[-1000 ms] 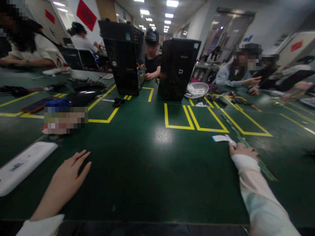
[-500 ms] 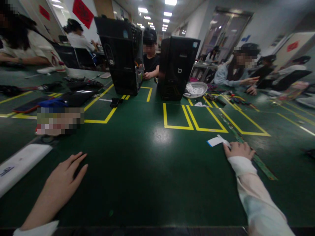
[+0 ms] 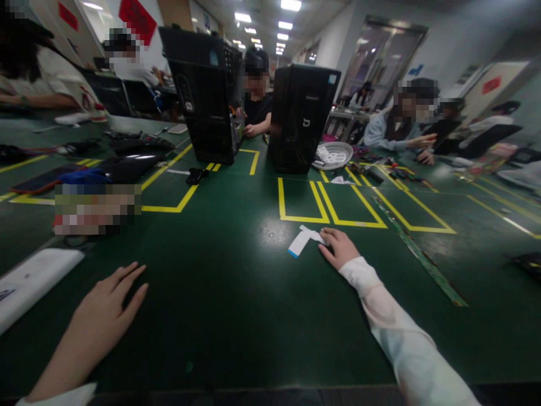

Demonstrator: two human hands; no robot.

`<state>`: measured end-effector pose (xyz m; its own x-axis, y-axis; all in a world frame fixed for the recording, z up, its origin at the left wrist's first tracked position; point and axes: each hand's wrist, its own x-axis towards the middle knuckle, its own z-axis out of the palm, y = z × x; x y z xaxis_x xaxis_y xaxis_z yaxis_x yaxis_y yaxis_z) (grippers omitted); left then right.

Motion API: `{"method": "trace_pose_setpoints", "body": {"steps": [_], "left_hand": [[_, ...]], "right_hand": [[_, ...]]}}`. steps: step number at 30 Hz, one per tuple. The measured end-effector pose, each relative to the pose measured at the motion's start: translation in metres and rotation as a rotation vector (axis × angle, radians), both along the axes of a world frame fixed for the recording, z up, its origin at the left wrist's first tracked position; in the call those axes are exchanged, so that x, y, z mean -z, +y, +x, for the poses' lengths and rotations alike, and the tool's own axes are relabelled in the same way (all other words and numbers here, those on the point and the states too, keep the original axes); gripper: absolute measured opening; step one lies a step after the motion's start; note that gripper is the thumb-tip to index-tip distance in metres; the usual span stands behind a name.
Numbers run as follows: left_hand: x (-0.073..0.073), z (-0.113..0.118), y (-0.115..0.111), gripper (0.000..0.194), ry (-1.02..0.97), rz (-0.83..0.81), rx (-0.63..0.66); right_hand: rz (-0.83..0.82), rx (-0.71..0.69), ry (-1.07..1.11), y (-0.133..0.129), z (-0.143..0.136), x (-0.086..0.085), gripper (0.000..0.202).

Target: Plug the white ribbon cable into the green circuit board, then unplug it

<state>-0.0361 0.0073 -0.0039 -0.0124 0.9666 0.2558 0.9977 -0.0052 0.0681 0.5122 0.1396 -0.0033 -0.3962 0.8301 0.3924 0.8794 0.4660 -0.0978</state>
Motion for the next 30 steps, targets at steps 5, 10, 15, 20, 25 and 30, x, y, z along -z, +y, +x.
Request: {"method": "trace_pose_setpoints", "body": {"steps": [5,10,15,20,25,30], "left_hand": [[-0.001,0.003,-0.001,0.069,-0.004,0.017,-0.007],[0.0,0.003,-0.001,0.069,0.007,0.018,-0.001],[-0.001,0.005,-0.001,0.068,0.009,0.019,-0.015],[-0.001,0.005,0.0,0.068,0.004,0.018,-0.024],[0.0,0.004,0.0,0.068,0.004,0.025,-0.009],[0.0,0.004,-0.001,0.064,0.001,0.01,-0.012]], "right_hand": [[-0.024,-0.227,0.01,-0.002,-0.081,-0.007,0.045],[-0.054,-0.376,0.053,-0.019,-0.159,-0.007,0.046],[-0.145,-0.542,0.098,-0.048,-0.215,-0.011,0.05],[-0.215,-0.637,0.067,-0.075,-0.242,-0.021,0.055],[-0.247,-0.671,0.039,-0.085,-0.248,-0.027,0.054],[-0.243,-0.671,0.061,-0.084,-0.247,-0.028,0.052]]}}
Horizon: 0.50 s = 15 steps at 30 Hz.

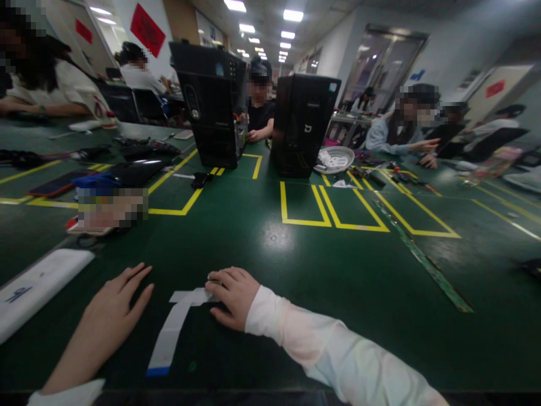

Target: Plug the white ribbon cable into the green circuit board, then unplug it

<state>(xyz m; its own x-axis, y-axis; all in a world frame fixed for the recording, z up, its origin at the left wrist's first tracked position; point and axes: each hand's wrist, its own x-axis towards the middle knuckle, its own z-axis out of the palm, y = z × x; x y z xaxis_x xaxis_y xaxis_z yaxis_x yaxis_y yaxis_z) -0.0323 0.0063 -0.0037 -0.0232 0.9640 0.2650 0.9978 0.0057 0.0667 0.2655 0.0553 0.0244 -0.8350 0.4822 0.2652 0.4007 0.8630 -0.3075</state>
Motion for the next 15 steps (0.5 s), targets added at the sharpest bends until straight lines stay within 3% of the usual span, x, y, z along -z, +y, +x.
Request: {"method": "trace_pose_setpoints", "body": {"steps": [10,15], "left_hand": [[-0.003,0.002,0.001,0.064,-0.008,0.009,0.001],[-0.002,0.002,0.001,0.063,-0.006,0.012,-0.005]], "right_hand": [[-0.007,-0.031,0.019,0.001,0.004,0.003,0.055],[0.054,-0.014,0.029,0.012,0.021,0.013,0.063]]}}
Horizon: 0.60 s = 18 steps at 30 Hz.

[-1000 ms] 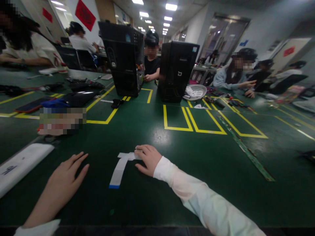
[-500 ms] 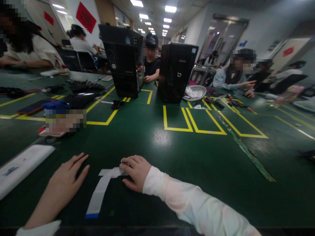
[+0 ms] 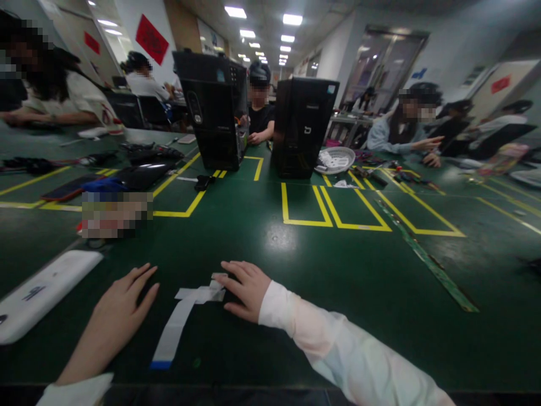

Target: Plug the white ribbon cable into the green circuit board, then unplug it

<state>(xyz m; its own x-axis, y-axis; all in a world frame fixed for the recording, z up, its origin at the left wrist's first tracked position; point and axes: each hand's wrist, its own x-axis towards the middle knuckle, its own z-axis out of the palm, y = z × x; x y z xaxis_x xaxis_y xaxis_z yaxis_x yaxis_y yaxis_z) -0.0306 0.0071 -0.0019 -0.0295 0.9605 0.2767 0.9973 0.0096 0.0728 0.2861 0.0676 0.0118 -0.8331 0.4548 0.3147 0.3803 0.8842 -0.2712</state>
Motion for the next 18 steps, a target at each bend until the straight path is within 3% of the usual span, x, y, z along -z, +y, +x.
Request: {"method": "trace_pose_setpoints", "body": {"steps": [3,5,7,10,14,18], "left_hand": [[0.0,0.0,0.0,0.063,0.002,0.009,0.001],[0.0,0.0,0.0,0.063,-0.001,0.01,0.003],[-0.001,0.0,0.0,0.063,-0.003,0.002,0.005],[-0.001,0.0,0.0,0.063,0.001,-0.008,-0.002],[0.001,0.0,-0.001,0.062,0.001,0.001,-0.001],[0.001,-0.001,-0.001,0.061,0.002,0.008,-0.008]], "right_hand": [[0.093,0.169,-0.015,0.025,0.028,0.01,0.064],[0.162,0.351,-0.019,0.05,0.059,0.016,0.062],[0.198,0.572,-0.044,0.075,0.1,0.019,0.059],[0.178,1.01,-0.095,0.102,0.173,0.018,0.06],[-0.003,1.498,-0.069,0.104,0.261,0.014,0.071],[-0.062,1.704,-0.023,0.083,0.31,0.011,0.077]]}}
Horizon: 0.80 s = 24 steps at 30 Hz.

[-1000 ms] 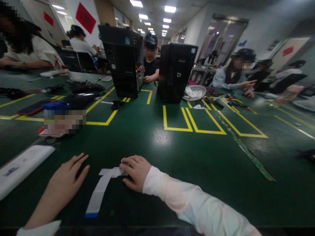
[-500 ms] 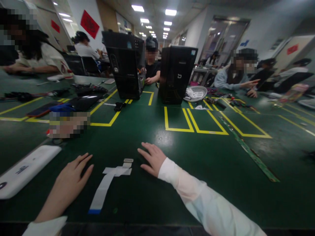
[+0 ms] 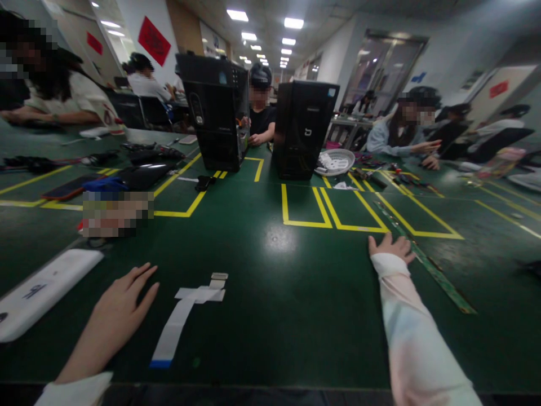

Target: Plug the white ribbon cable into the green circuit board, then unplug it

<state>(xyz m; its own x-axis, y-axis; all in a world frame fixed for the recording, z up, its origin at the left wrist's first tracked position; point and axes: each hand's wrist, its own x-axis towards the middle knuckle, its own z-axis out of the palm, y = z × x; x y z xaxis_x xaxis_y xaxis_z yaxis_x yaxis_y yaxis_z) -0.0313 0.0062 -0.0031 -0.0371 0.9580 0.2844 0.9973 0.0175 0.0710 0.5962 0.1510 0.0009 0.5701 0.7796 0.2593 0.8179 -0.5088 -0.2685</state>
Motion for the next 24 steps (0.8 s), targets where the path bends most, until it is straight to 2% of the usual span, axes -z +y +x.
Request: {"method": "trace_pose_setpoints", "body": {"steps": [3,8,14,18,24], "left_hand": [[-0.001,0.0,0.0,0.062,-0.001,-0.011,0.003],[-0.001,0.0,0.001,0.062,-0.002,0.018,0.018],[-0.002,0.0,0.001,0.064,-0.024,0.0,0.016],[-0.003,0.001,0.0,0.065,-0.018,-0.019,0.0],[-0.004,0.001,0.0,0.066,0.001,-0.032,0.005]], "right_hand": [[-0.023,0.063,0.059,-0.01,0.015,-0.002,0.08],[-0.124,0.034,0.054,-0.011,0.025,-0.004,0.085],[-0.205,-0.003,0.026,-0.022,0.025,-0.003,0.088],[-0.234,-0.079,-0.065,-0.04,0.019,0.007,0.087],[-0.135,-0.213,-0.181,-0.072,0.01,0.027,0.079]]}}
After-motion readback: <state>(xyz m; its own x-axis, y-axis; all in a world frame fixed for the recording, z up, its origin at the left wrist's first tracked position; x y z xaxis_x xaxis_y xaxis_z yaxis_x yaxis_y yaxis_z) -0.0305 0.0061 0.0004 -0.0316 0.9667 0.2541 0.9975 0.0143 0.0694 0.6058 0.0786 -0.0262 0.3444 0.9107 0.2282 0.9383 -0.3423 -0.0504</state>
